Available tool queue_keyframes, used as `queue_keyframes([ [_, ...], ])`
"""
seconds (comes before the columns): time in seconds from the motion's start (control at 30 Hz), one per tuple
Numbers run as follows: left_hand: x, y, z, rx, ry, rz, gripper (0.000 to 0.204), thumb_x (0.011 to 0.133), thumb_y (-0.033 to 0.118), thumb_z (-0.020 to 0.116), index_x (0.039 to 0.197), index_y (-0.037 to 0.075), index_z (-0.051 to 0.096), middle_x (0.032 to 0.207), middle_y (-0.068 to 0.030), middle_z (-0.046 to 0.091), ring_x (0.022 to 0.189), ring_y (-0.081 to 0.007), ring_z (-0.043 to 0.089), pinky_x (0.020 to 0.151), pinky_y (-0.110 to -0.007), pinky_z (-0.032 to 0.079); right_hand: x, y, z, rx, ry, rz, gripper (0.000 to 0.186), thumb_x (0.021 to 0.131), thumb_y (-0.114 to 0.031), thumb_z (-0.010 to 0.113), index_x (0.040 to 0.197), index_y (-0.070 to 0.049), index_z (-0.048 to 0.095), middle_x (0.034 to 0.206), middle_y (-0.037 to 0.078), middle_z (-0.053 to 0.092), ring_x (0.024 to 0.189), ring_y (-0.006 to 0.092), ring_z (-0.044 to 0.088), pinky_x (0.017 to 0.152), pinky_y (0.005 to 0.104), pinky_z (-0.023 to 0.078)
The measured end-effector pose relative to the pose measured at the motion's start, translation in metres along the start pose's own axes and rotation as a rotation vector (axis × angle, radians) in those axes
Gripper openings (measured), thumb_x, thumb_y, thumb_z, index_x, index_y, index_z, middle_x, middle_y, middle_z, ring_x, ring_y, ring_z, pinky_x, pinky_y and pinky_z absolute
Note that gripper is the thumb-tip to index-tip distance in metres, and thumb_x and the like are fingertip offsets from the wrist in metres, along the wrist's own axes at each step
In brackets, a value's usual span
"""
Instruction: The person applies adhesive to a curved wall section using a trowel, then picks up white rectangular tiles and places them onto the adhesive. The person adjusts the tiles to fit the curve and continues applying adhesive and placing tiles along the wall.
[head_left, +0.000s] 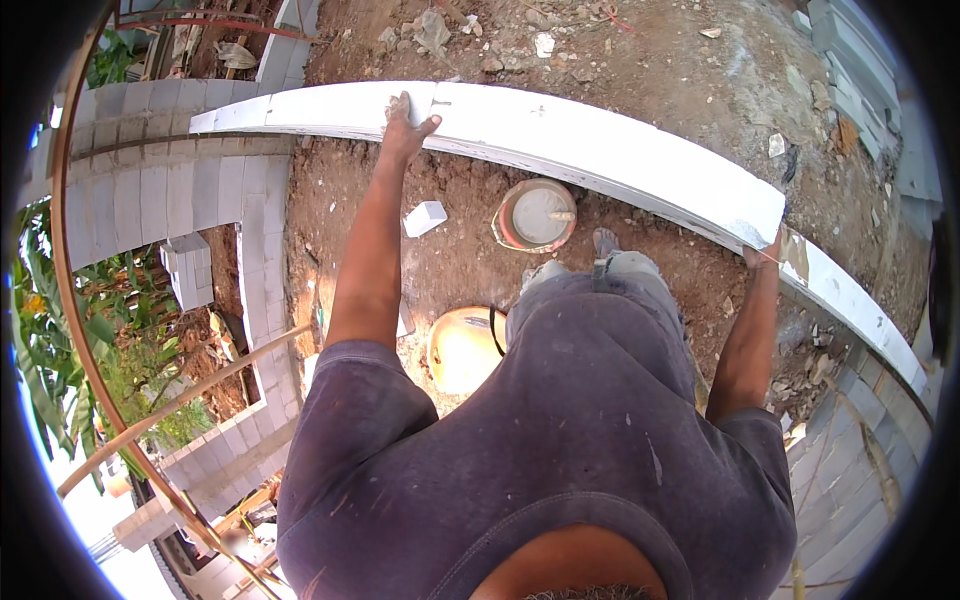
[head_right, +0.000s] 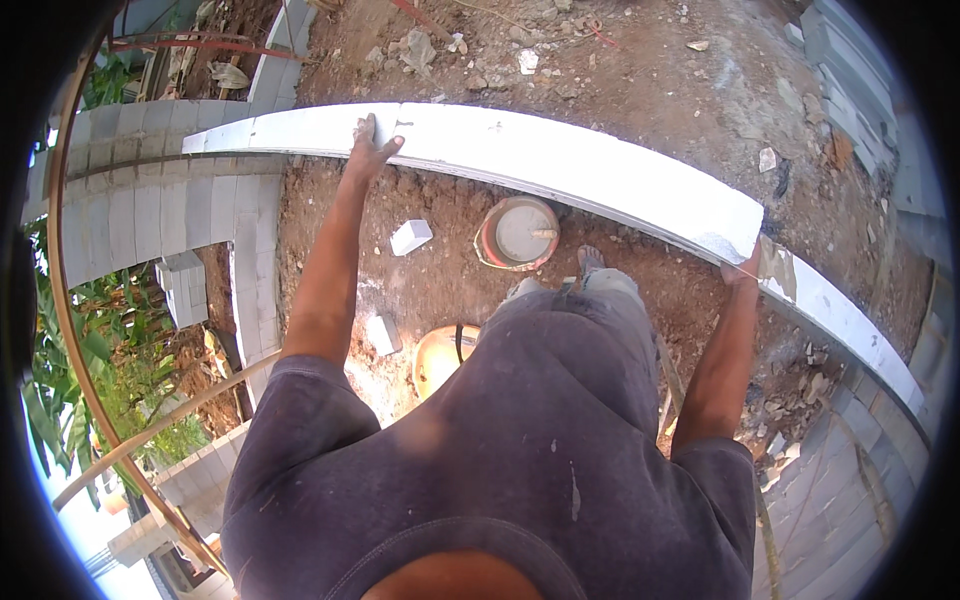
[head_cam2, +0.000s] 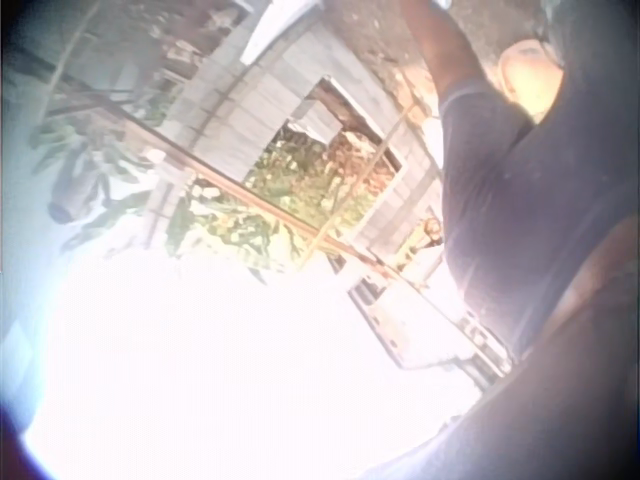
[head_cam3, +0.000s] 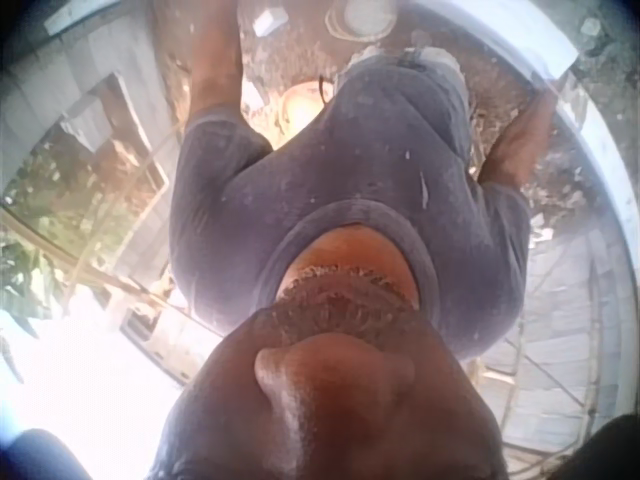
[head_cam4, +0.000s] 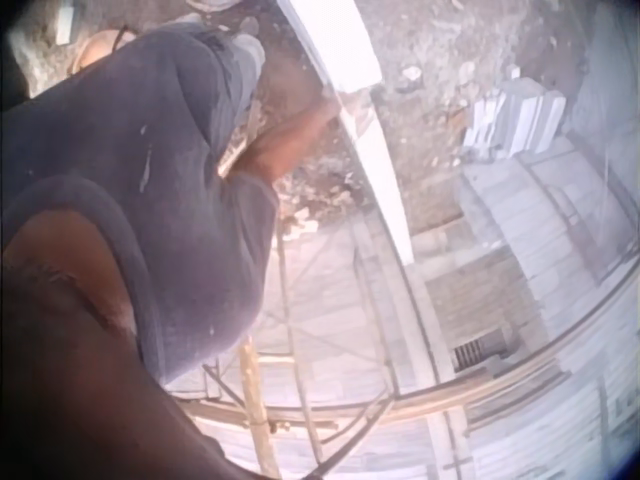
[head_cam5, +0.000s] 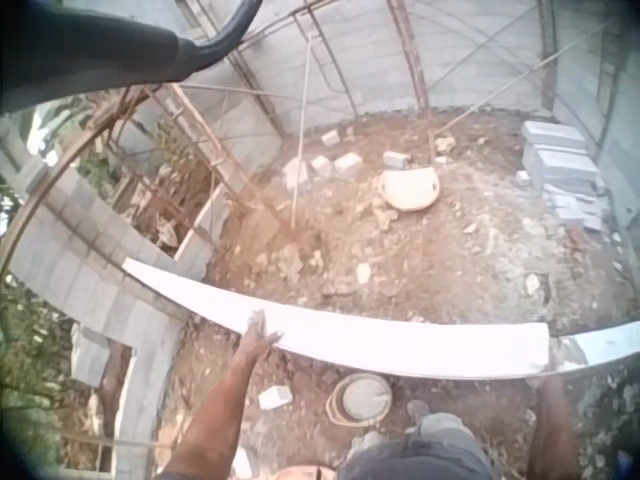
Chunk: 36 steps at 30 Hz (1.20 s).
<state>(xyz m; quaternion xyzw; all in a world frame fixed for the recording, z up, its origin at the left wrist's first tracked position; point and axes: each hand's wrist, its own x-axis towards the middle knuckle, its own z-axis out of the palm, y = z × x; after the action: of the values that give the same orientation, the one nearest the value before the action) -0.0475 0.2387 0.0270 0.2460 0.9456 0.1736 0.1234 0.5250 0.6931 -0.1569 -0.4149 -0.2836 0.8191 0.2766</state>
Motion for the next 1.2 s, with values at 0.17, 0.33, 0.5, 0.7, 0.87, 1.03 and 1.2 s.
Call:
queue_keyframes([
  [0.17,-0.003,-0.013,0.000,-0.010,-0.003,0.032,0.103,0.084,0.041,0.077,0.154,-0.007,0.019,0.159,-0.0343,0.017,0.151,-0.0440,0.011,0.123,-0.043,0.011,-0.004,-0.001,0.026,0.126,0.045,0.054,0.041,0.104,-0.035,0.043,0.129,-0.004,0.054,0.119,0.009,0.063,0.111,0.0250,0.061,0.099,0.0403,0.049],
  [0.33,0.003,-0.010,0.002,0.090,-0.032,0.073,0.101,0.086,0.044,0.074,0.154,-0.007,0.019,0.158,-0.0355,0.016,0.151,-0.0437,0.010,0.123,-0.044,0.011,-0.008,0.000,0.019,0.184,0.027,0.056,0.045,0.103,-0.039,0.044,0.130,-0.004,0.055,0.120,0.009,0.064,0.111,0.0254,0.062,0.098,0.0416,0.050],
  [0.5,0.004,-0.006,0.002,0.037,-0.097,0.095,0.105,0.088,0.051,0.068,0.154,-0.008,0.014,0.158,-0.0377,0.010,0.150,-0.0478,0.005,0.122,-0.050,0.005,-0.017,-0.004,0.042,0.164,0.058,0.015,0.050,0.103,-0.041,0.045,0.134,-0.003,0.054,0.124,0.012,0.065,0.111,0.0268,0.064,0.094,0.0448,0.054],
  [0.7,0.005,-0.041,0.000,0.072,-0.116,0.185,0.098,0.094,0.051,0.061,0.155,-0.007,0.013,0.159,-0.0369,0.008,0.151,-0.0449,0.002,0.122,-0.048,0.001,-0.043,-0.029,0.094,0.137,0.048,-0.026,0.054,0.099,-0.048,0.057,0.128,-0.002,0.059,0.117,0.009,0.067,0.103,0.0220,0.066,0.091,0.0378,0.054],
  [0.87,0.007,-0.033,0.002,0.082,-0.123,0.184,0.095,0.095,0.051,0.060,0.156,-0.005,0.013,0.160,-0.0347,0.008,0.152,-0.0429,0.001,0.122,-0.047,0.001,-0.037,-0.018,0.075,0.168,0.027,-0.059,0.057,0.099,-0.048,0.057,0.130,-0.001,0.057,0.117,0.010,0.067,0.104,0.0225,0.066,0.090,0.0384,0.055],
  [1.03,0.000,-0.029,-0.003,0.063,-0.125,0.171,0.095,0.095,0.051,0.060,0.156,-0.004,0.012,0.161,-0.0338,0.008,0.152,-0.0430,0.000,0.122,-0.047,0.001,-0.038,-0.014,0.076,0.184,0.057,-0.021,0.053,0.101,-0.043,0.053,0.132,0.000,0.056,0.120,0.011,0.066,0.107,0.0240,0.066,0.092,0.0389,0.055],
  [1.2,0.001,-0.028,0.000,0.066,-0.094,0.181,0.094,0.095,0.049,0.060,0.156,-0.005,0.013,0.160,-0.0359,0.008,0.151,-0.0450,0.000,0.122,-0.048,0.002,-0.035,-0.018,0.076,0.021,0.151,-0.007,0.057,0.105,-0.043,0.043,0.143,0.000,0.045,0.136,0.013,0.057,0.124,0.0272,0.057,0.104,0.0402,0.047],
])
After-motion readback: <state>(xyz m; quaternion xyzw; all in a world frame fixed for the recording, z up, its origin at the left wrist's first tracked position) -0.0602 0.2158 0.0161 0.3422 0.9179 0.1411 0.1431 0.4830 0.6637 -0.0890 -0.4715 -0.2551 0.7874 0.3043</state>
